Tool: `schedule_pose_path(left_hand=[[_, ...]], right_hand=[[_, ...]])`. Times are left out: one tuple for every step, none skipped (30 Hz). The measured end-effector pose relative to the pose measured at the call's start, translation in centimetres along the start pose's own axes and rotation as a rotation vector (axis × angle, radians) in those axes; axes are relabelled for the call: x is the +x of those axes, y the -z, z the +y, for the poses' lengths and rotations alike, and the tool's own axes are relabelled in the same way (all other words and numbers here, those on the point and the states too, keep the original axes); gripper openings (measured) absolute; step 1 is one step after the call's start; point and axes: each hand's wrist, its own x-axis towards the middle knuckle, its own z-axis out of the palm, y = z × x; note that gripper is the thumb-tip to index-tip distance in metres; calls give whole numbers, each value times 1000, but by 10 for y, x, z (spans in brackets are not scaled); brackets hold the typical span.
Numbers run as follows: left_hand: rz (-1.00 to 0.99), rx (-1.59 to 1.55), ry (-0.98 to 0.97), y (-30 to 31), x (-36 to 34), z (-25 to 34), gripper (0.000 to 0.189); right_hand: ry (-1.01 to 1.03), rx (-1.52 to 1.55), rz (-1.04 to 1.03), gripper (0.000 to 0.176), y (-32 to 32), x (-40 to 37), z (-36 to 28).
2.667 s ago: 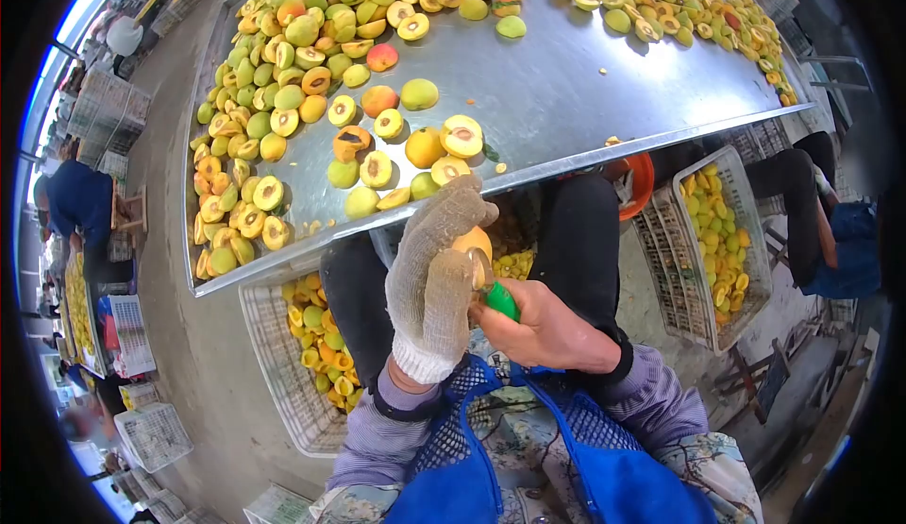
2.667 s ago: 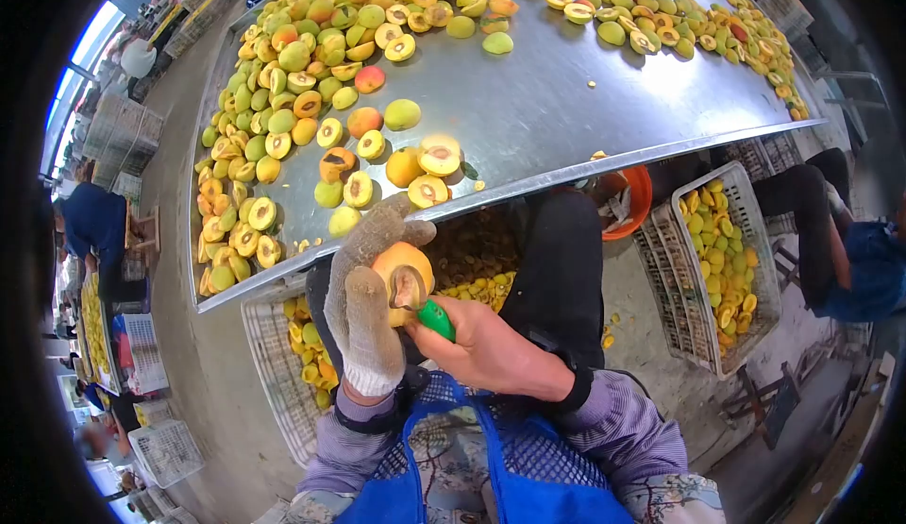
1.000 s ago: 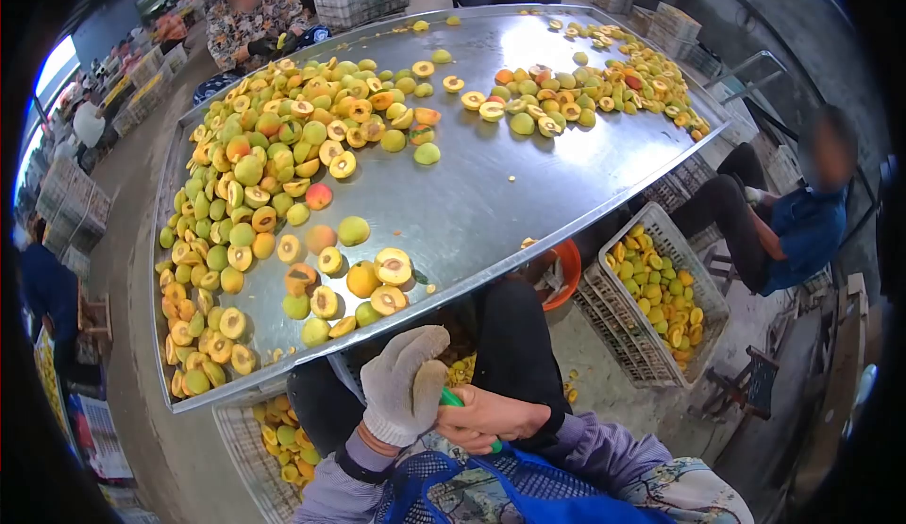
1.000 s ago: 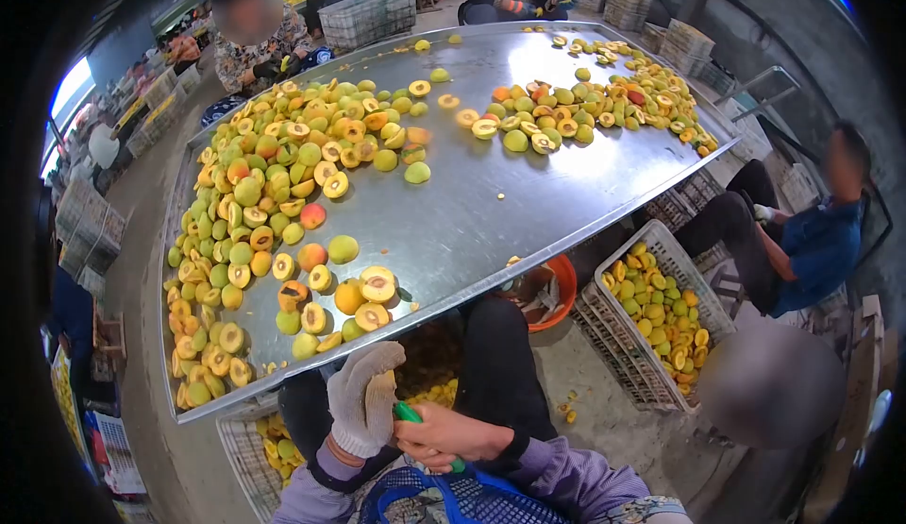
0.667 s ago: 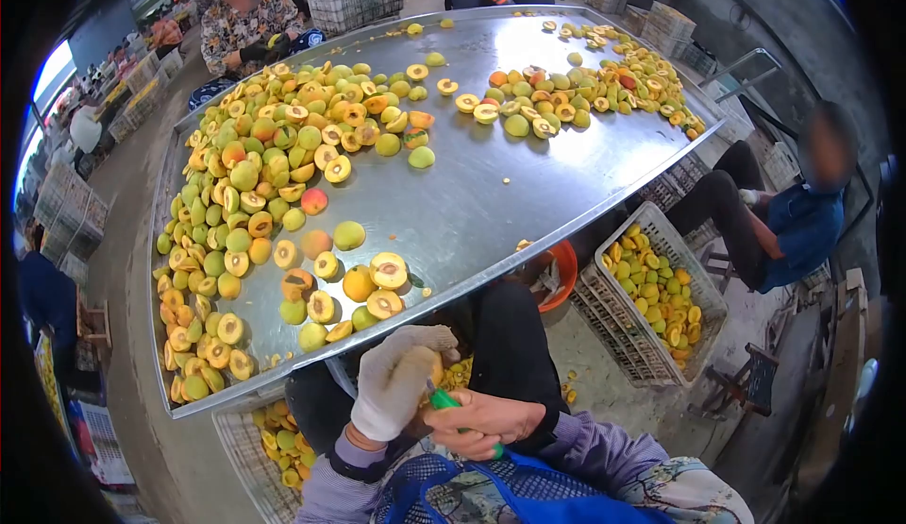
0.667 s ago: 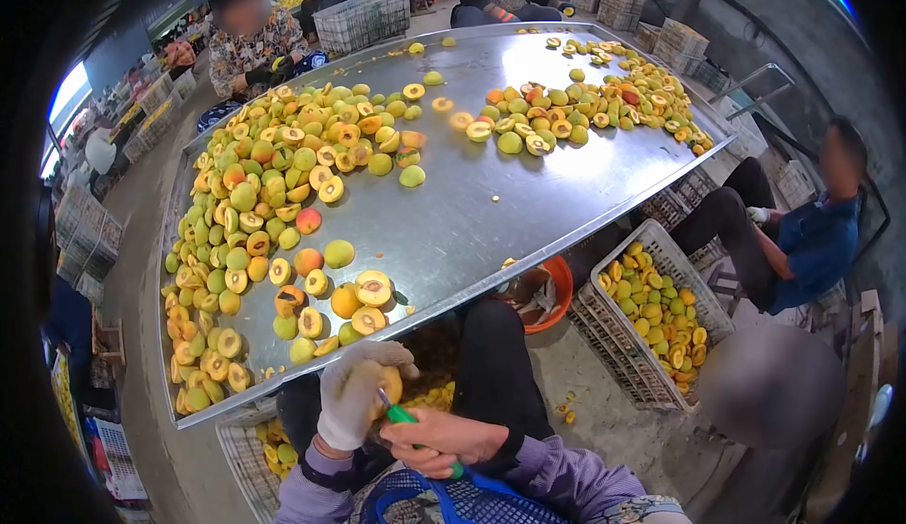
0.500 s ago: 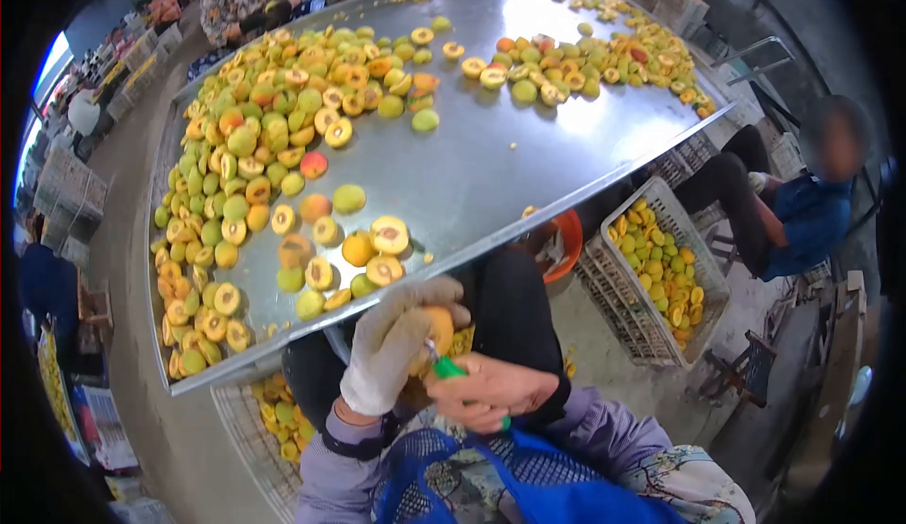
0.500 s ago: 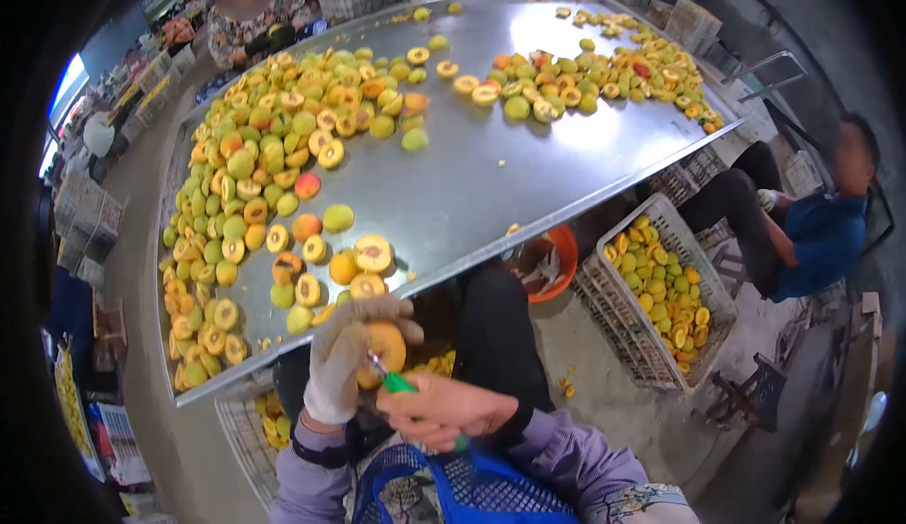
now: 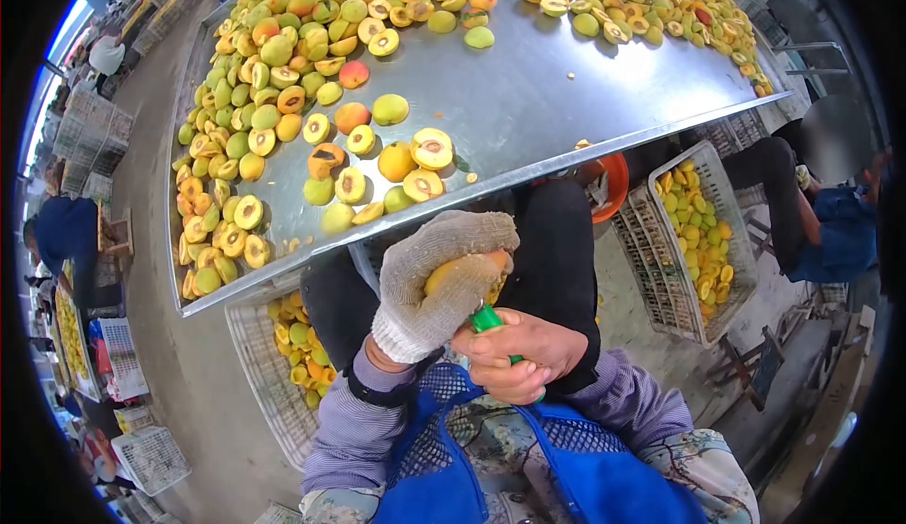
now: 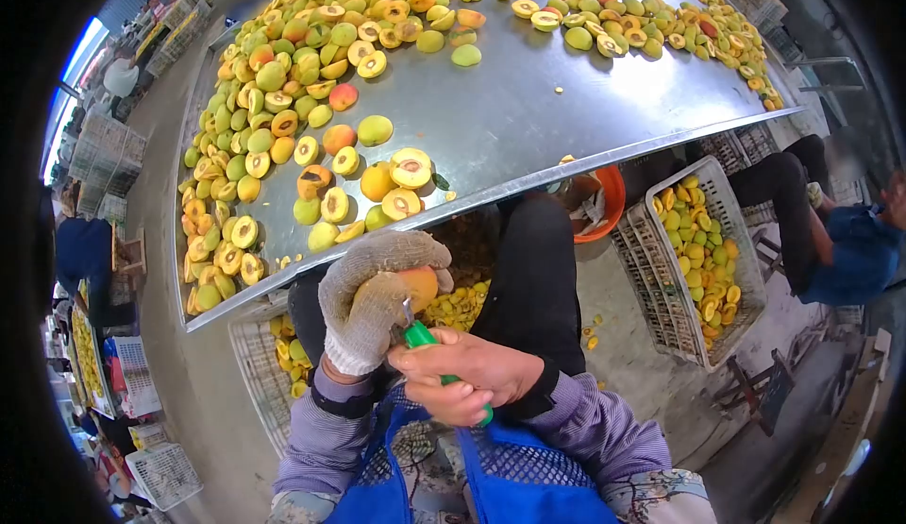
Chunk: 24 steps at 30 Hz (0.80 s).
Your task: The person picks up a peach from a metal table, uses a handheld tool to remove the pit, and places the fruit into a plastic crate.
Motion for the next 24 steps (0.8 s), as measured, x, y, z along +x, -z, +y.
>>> schedule_pose_path(left_hand=[[4, -1, 3, -2, -3, 0, 39], [26, -382, 120, -7, -6, 2, 42], [48, -761, 234, -11, -8, 4, 46], [147, -708, 324, -18, -7, 10, 50], [151, -705, 326, -18, -6, 8, 50], [172, -753, 374, -17, -4, 4, 50], [193, -801, 420, -16, -2, 2, 51], [221, -789, 449, -16, -1, 3, 51], [225, -789, 449, -15, -2, 3, 51], [211, -791, 427, -15, -2, 2, 50], [195, -792, 405, -14, -2, 1, 50], [195, -792, 404, -11, -2, 0, 50], [134, -806, 422, -9, -3, -2, 50], [73, -820, 441, -7, -4, -3, 49], [73, -822, 440, -7, -3, -1, 49], [96, -843, 473, -6, -1, 1, 48], [122, -864, 504, -5, -1, 3, 47], [125, -865, 500, -4, 0, 2, 47], [127, -869, 509, -2, 0, 1, 48], [130, -874, 519, -1, 0, 1, 48], [132, -874, 517, 0, 0, 4, 48], [146, -834, 491, 0, 1, 8, 47], [160, -794, 465, 1, 1, 11, 46], [163, -795, 465, 2, 1, 5, 46]], right_hand=[[-4, 3, 1, 22, 0, 0, 0], [-24, -1, -24, 21, -1, 0, -1], [-42, -6, -50, 20, -2, 0, -2], [-46, -4, -53, 20, -2, 0, -4], [-41, -20, -24, 20, -2, 0, -5], [-37, -36, 7, 20, -2, 0, -5], [-43, -37, 5, 20, -1, 1, -6], [-32, -21, 16, 20, 0, 2, -6], [-20, -7, 26, 20, 1, 3, -5], [-23, -7, 25, 20, 3, 3, -5], [-24, -18, 3, 21, 4, 3, -5], [-25, -29, -19, 21, 4, 3, -4], [-26, -30, -18, 21, 5, 3, -3], [-29, -5, -43, 22, 5, 4, 0], [-32, 20, -67, 23, 4, 5, 1], [-35, 21, -66, 23, 4, 6, 0], [-33, 13, -37, 23, 3, 7, -2], [-30, 2, -8, 24, 2, 8, -3], [-32, -1, -7, 24, 2, 9, -4], [-28, 8, -16, 23, 4, 10, -3], [-25, 18, -26, 23, 4, 11, -3], [-28, 16, -27, 23, 3, 12, -5], [-25, -38, 3, 22, 2, 11, -7], [-23, -91, 33, 21, 2, 11, -8]])
